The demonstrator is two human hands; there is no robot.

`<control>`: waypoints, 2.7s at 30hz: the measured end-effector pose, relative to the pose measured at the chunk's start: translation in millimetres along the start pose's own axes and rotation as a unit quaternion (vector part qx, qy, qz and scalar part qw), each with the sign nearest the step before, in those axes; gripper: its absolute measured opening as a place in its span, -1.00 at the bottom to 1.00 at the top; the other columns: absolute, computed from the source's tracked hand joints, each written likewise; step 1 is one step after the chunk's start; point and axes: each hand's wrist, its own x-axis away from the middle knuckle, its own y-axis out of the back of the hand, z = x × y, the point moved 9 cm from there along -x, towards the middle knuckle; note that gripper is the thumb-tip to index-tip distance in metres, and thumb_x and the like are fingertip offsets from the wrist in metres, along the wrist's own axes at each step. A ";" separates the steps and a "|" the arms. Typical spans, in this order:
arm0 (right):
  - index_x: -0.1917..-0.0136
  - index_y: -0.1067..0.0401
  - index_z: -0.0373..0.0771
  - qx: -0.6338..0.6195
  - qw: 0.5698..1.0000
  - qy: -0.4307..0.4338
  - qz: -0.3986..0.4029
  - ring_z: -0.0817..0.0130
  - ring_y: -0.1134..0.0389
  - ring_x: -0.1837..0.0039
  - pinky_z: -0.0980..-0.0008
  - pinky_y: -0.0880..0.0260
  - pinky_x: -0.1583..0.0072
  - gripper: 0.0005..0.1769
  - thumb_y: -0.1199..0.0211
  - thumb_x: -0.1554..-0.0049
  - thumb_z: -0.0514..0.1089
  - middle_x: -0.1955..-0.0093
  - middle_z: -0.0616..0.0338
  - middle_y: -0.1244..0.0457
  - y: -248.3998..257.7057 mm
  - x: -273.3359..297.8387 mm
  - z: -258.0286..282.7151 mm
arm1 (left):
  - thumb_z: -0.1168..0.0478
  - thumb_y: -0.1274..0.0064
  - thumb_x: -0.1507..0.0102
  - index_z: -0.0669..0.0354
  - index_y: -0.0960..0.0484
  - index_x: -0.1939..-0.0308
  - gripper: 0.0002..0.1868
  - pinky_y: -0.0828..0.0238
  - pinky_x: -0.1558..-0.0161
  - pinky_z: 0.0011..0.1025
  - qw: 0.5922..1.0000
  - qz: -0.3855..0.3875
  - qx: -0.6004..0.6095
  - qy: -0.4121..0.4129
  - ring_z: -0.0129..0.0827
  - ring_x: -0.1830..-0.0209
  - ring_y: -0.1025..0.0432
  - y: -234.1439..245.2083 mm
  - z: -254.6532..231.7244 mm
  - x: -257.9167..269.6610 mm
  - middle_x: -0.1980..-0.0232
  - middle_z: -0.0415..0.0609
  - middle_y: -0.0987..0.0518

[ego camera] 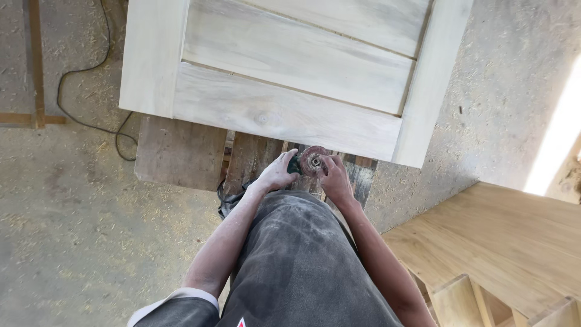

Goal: The person uses an orbital sander to smooth the surface of a wooden door panel. They move the sander across the flat surfaces and edges, generating sawdust as they work.

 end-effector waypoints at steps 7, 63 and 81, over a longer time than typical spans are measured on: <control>-0.27 -0.46 -0.28 0.119 0.989 -0.002 0.088 0.26 -0.43 0.03 0.28 -0.52 0.06 -0.64 -0.20 -0.22 -0.18 -0.25 0.09 -0.29 -23.3 -16.9 -15.4 | -0.02 -0.33 -0.10 -0.05 -0.12 -0.53 0.00 -0.07 -0.45 0.06 0.986 0.051 -0.156 0.025 0.02 -0.53 -0.11 -11.2 -0.9 -26.6 -0.51 0.03 -0.22; -0.55 0.15 -0.35 0.102 0.982 0.100 -0.123 -0.20 -0.35 -0.28 0.00 -0.41 -0.22 0.00 -0.28 0.04 -0.21 -0.39 -0.36 -0.20 25.9 78.8 19.0 | -0.04 -0.35 -0.05 -0.04 -0.32 -0.33 -0.18 -0.38 -0.19 0.01 0.974 -0.032 -0.223 0.024 0.16 -0.23 -0.41 -17.3 -46.1 36.3 -0.31 0.18 -0.35; -0.32 -0.42 -0.27 0.009 0.917 0.397 -0.022 0.14 -0.50 0.04 0.51 -0.51 0.25 -0.46 -0.21 -0.12 -0.01 -0.19 -0.32 -0.41 17.6 4.8 136.5 | 0.13 -0.38 -0.07 0.00 -0.23 -0.25 -0.22 -0.42 -0.02 0.11 0.905 -0.388 -0.136 0.108 0.17 -0.21 -0.32 93.6 -102.0 189.8 -0.24 0.03 -0.33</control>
